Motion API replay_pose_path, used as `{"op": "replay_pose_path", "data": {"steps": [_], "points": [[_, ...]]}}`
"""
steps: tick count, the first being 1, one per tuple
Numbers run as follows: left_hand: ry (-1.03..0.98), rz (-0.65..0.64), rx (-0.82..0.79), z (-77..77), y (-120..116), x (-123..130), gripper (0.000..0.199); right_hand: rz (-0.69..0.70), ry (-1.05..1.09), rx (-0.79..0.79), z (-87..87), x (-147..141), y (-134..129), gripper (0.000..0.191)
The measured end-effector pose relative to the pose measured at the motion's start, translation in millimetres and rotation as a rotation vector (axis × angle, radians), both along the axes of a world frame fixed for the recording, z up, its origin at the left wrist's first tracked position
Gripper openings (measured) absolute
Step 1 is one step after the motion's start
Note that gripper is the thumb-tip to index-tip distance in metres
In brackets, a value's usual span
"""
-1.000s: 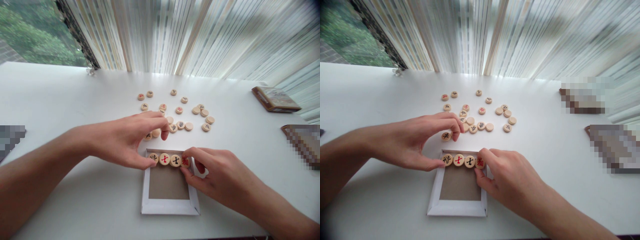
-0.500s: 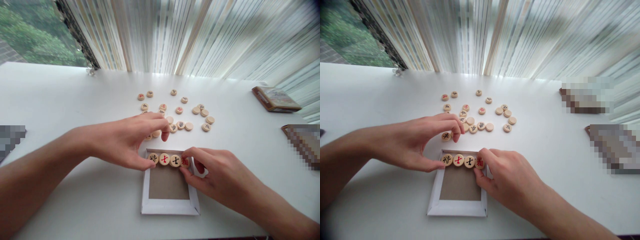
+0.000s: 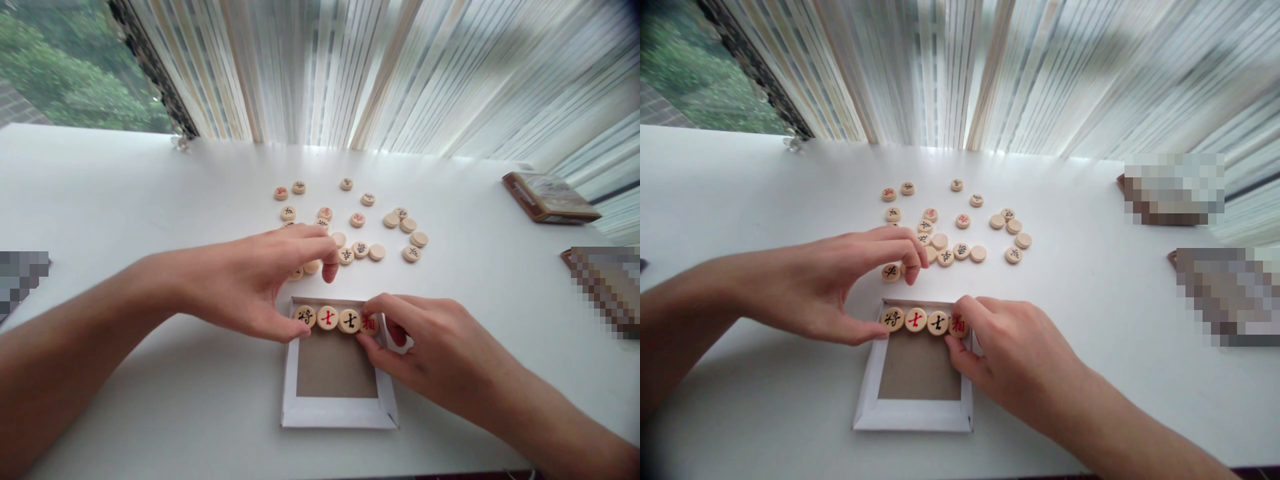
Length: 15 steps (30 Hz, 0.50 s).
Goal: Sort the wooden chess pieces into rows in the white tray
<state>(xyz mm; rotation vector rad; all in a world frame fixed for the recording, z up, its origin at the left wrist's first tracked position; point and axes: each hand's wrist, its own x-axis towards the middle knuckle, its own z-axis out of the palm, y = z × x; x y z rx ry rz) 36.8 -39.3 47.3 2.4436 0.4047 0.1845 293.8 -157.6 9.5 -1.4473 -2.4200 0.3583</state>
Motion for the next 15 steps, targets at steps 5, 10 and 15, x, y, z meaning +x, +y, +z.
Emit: {"op": "replay_pose_path", "data": {"steps": [5,10,15], "points": [[-0.003,0.007,0.002,-0.3,0.0,0.1,0.041,-0.002,0.013,0.004,-0.4,0.0,0.7,0.004],[-0.018,0.021,0.019,2.4,0.4,-0.1,0.040,0.003,0.016,-0.007,0.3,0.7,-0.9,0.002],[-0.188,0.140,0.012,2.1,6.9,-0.4,0.025,-0.016,0.061,0.017,3.3,3.9,-1.2,0.004]]}}
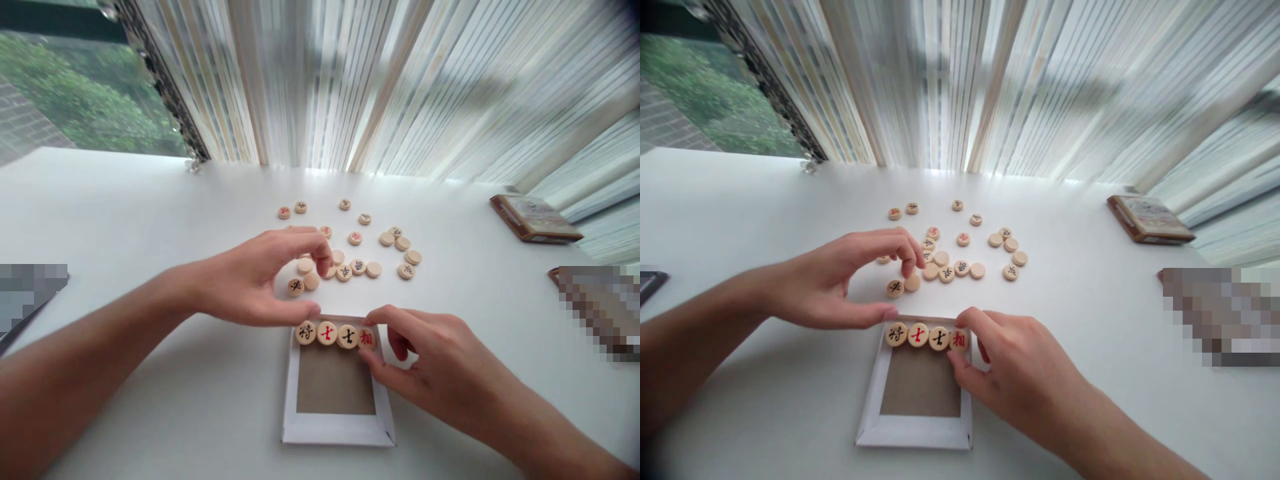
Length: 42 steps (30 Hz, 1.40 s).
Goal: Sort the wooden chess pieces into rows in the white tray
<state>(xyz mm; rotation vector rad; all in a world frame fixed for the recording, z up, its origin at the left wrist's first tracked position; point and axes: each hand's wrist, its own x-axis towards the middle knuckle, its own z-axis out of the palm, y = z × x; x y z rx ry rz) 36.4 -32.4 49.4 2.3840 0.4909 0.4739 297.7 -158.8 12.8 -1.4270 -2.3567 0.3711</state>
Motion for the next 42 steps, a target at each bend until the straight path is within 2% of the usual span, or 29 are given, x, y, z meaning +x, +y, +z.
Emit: {"op": "replay_pose_path", "data": {"steps": [2,4,7,10,14,18,22,27,30,36,42], "points": [[-0.098,0.122,-0.024,-5.2,5.9,-0.4,0.015,-0.023,0.015,0.026,1.3,2.7,1.7,0.005],[-0.178,0.300,-0.044,-12.9,13.2,-1.3,0.009,-0.040,0.024,0.033,3.4,5.9,4.2,0.006],[-0.243,0.514,-0.069,-25.2,24.4,-4.4,0.019,-0.069,0.066,0.059,7.6,11.0,8.8,0.007],[-0.296,0.630,-0.121,-34.3,34.1,-8.4,0.024,-0.138,0.107,0.087,10.2,15.9,13.3,0.005],[-0.277,0.677,-0.077,-38.6,43.3,-11.0,0.027,-0.244,0.157,0.108,8.0,21.1,19.9,0.011],[-0.252,0.680,-0.001,-34.1,45.8,-7.3,0.026,-0.294,0.178,0.154,4.6,25.0,34.6,0.018],[-0.243,0.681,0.067,-28.0,48.4,3.0,0.025,-0.218,0.185,0.239,3.5,26.1,65.1,0.017],[-0.276,0.685,0.157,-25.2,62.9,23.7,0.021,-0.135,0.028,0.106,6.2,14.3,109.7,0.029],[-0.300,0.678,0.193,-24.3,68.3,35.5,0.019,-0.079,-0.035,0.044,4.0,4.6,127.6,0.033],[-0.333,0.652,0.208,-20.9,58.9,39.4,0.017,-0.063,0.005,-0.023,-4.7,1.0,137.7,0.026],[-0.338,0.658,0.118,-20.5,41.0,28.3,0.019,-0.131,0.211,-0.072,0.6,8.5,134.0,0.017]]}}
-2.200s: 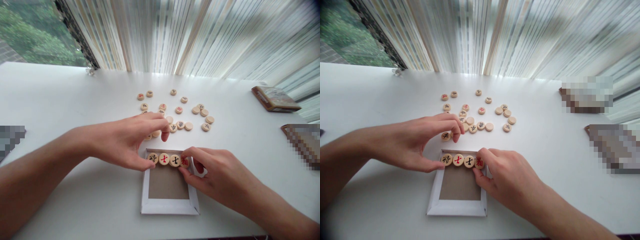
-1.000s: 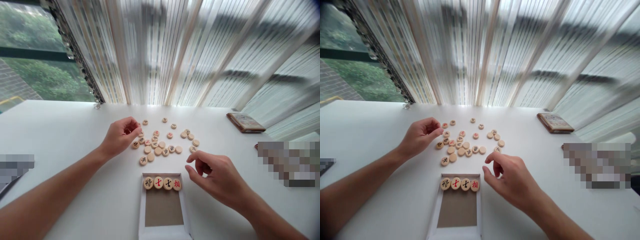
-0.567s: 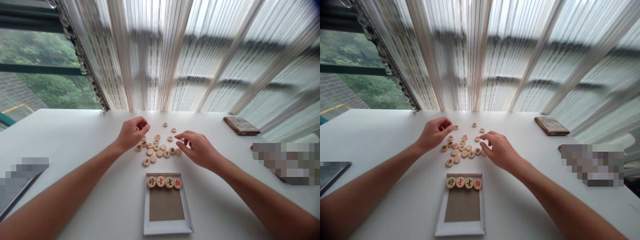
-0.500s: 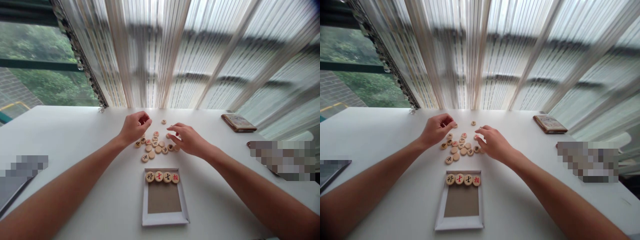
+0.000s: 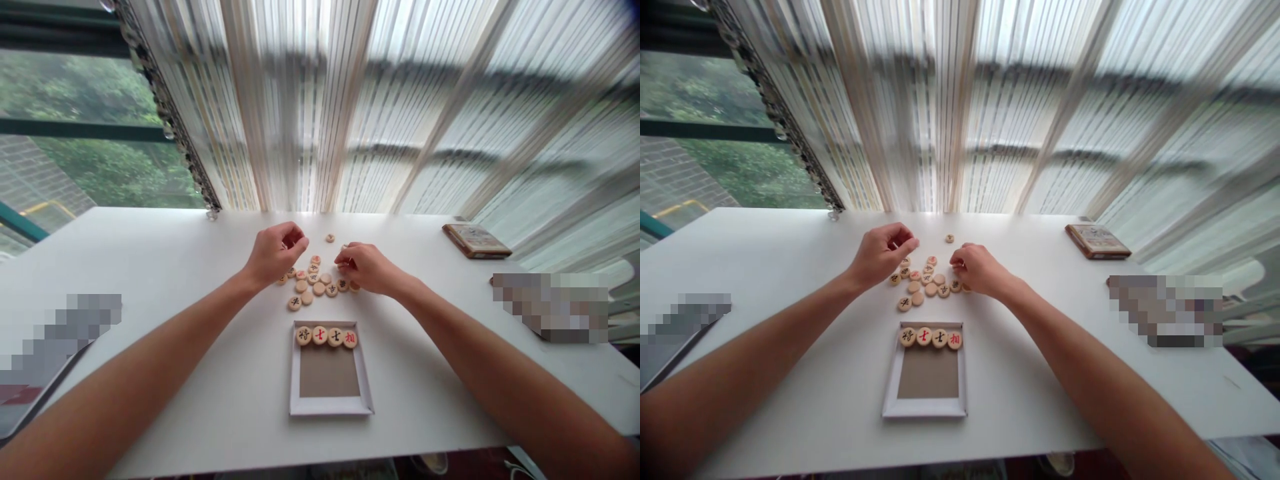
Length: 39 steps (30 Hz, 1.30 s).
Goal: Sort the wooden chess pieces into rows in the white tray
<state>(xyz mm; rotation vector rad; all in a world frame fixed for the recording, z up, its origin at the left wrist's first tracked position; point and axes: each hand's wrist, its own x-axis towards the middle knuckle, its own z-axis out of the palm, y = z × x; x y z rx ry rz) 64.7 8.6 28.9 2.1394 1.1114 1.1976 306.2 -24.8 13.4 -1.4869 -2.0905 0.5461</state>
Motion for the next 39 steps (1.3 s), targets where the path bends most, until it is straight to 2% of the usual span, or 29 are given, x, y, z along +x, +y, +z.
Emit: {"op": "replay_pose_path", "data": {"steps": [3,4,8,10,13,16,21,28,34,39], "points": [[-0.033,-0.028,-0.067,-1.9,-15.7,-2.0,0.021,-0.039,0.213,-0.065,2.6,-0.3,-11.4,0.005],[-0.055,-0.057,-0.102,-3.1,-22.6,-1.8,0.021,-0.049,0.297,-0.093,3.0,-1.6,-17.0,0.008],[-0.212,-0.225,-0.307,-11.4,-53.0,2.6,0.024,-0.067,0.708,-0.230,2.6,-13.0,-42.6,0.044],[-0.318,-0.287,-0.415,-16.8,-65.1,6.7,0.028,-0.078,0.882,-0.271,1.3,-20.3,-53.2,0.051],[-0.452,-0.348,-0.513,-23.7,-75.2,13.5,0.032,-0.099,1.009,-0.262,-1.2,-29.1,-63.4,0.048],[-0.556,-0.350,-0.549,-26.9,-76.9,18.6,0.033,-0.121,1.156,-0.276,-3.6,-33.0,-69.3,0.038],[-0.563,-0.368,-0.523,-27.9,-74.5,18.4,0.026,-0.116,1.199,-0.264,-9.3,-33.1,-76.3,0.027],[-0.526,-0.319,-0.382,-32.3,-78.6,14.2,0.015,-0.070,1.144,-0.184,-14.3,-32.7,-83.1,0.016],[-0.524,-0.343,-0.304,-28.7,-81.8,17.9,0.010,-0.049,1.120,-0.161,-9.5,-34.0,-86.3,0.017],[-0.521,-0.350,-0.271,-30.5,-82.8,17.7,0.010,-0.071,1.149,-0.229,-12.1,-31.7,-86.8,0.018]]}}
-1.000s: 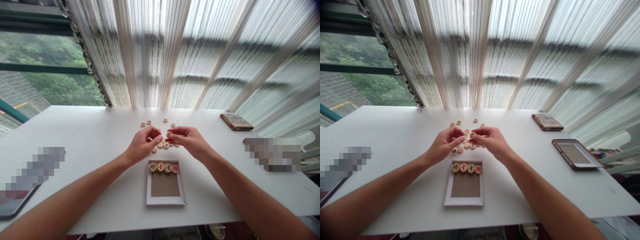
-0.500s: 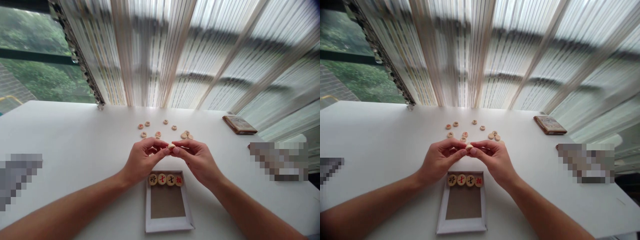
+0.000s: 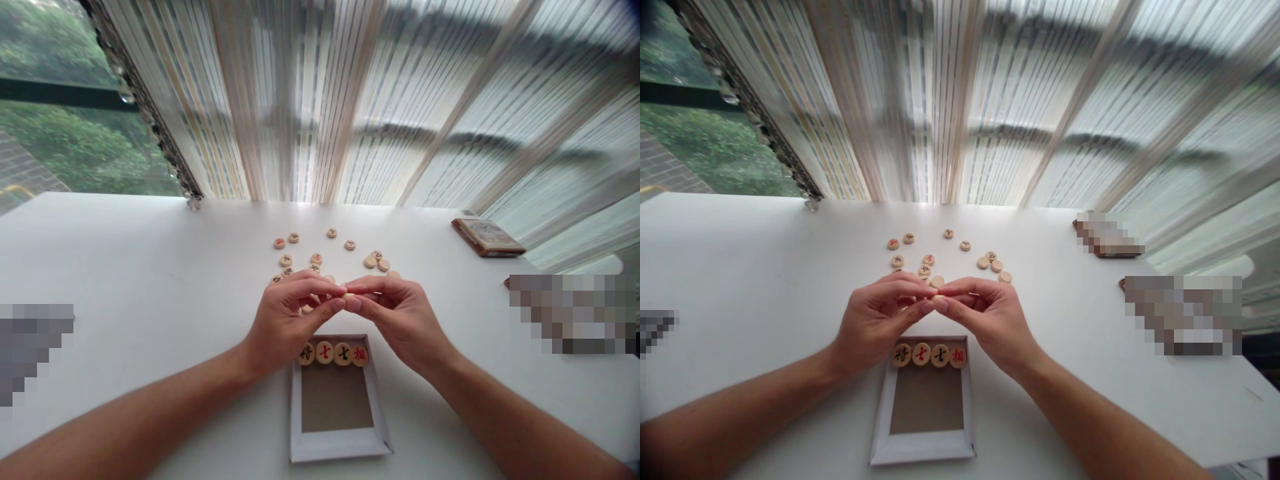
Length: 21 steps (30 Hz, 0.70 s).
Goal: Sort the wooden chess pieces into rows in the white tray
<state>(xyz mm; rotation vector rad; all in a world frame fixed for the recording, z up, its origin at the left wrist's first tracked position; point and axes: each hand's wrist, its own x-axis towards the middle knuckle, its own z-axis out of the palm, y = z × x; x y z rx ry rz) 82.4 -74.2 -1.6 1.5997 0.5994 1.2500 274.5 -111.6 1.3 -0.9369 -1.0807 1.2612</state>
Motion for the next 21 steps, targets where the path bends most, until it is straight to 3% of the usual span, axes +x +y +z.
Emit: {"op": "replay_pose_path", "data": {"steps": [7,15,21], "points": [[-0.047,-0.023,-0.139,0.4,-1.4,1.5,0.019,0.039,0.061,-0.155,3.4,0.8,-0.2,0.030],[-0.051,-0.080,-0.193,1.7,-4.3,0.5,0.022,0.008,-0.037,-0.128,5.5,2.4,-0.7,0.034],[0.061,-0.100,-0.059,4.5,-8.4,0.3,0.022,0.022,-0.022,-0.104,7.9,0.7,-1.3,0.038]]}}
